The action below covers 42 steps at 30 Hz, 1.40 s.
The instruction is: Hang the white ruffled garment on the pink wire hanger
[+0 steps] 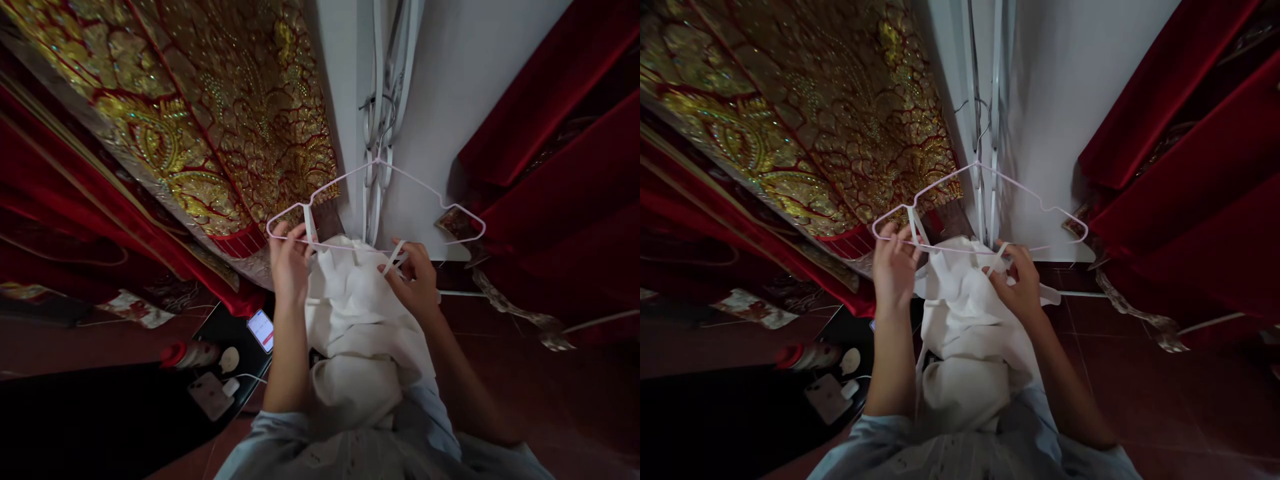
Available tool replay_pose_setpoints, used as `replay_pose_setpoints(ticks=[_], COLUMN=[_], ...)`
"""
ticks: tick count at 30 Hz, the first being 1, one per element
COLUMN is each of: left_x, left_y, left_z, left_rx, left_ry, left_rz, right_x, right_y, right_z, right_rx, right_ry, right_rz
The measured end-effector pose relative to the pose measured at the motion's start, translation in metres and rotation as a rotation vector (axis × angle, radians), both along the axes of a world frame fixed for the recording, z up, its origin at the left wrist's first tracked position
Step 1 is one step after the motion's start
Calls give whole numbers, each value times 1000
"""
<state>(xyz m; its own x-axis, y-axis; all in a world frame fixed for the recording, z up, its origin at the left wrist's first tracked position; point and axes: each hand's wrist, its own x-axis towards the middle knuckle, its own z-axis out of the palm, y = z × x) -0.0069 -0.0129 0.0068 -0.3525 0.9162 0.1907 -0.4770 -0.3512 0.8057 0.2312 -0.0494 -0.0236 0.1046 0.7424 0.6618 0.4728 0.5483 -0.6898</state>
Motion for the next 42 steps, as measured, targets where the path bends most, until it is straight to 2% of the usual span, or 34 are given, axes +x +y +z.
replay_pose_setpoints(ticks=[2,5,7,9,10,12,14,17,21,23,26,28,30,32,34,35,38,40,42], left_x=[20,38,37,30,26,23,24,28,28,26,28,31,35,36,34,32,21,14,9], left_y=[-11,-19,-18,-14,-13,-11,-11,-12,-15,-16,-19,-20,-19,-18,-18,-20,-30,-40,-49], left_z=[-6,-4,-1,-1,-2,-5,-10,-16,-16,-15,-13,-13,-15,-18,-22,-24,-24,-18,-5], left_rx=[24,116,150,158,156,151,144,129,142,148,150,150,157,166,149,125,2,-73,-101], left_ry=[-45,-24,9,47,63,85,96,98,99,103,90,84,84,87,112,141,327,500,606], left_rz=[-66,-67,-61,-73,-88,-112,-114,-91,-133,-162,-122,-99,-102,-98,-89,-87,-93,-106,-130], right_x=[-2,14,38,68,83,106,115,105,79,70,61,53,41,25,8,1,-14,-19,-25], right_y=[-2,2,12,24,29,39,44,46,49,49,44,35,21,6,-7,-12,-14,-8,1], right_z=[-2,-3,-3,-1,1,10,23,48,69,73,75,75,70,56,34,22,-9,-20,-25], right_rx=[13,18,35,84,94,81,30,19,116,210,432,520,424,143,-161,-238,-217,-160,-133], right_ry=[2,55,191,419,495,541,443,122,-199,-211,-83,14,-19,-181,-333,-323,-167,-78,-24], right_rz=[14,-58,-191,-332,-363,-348,-258,-209,-287,-329,-429,-409,-263,-30,171,152,12,-9,-4])
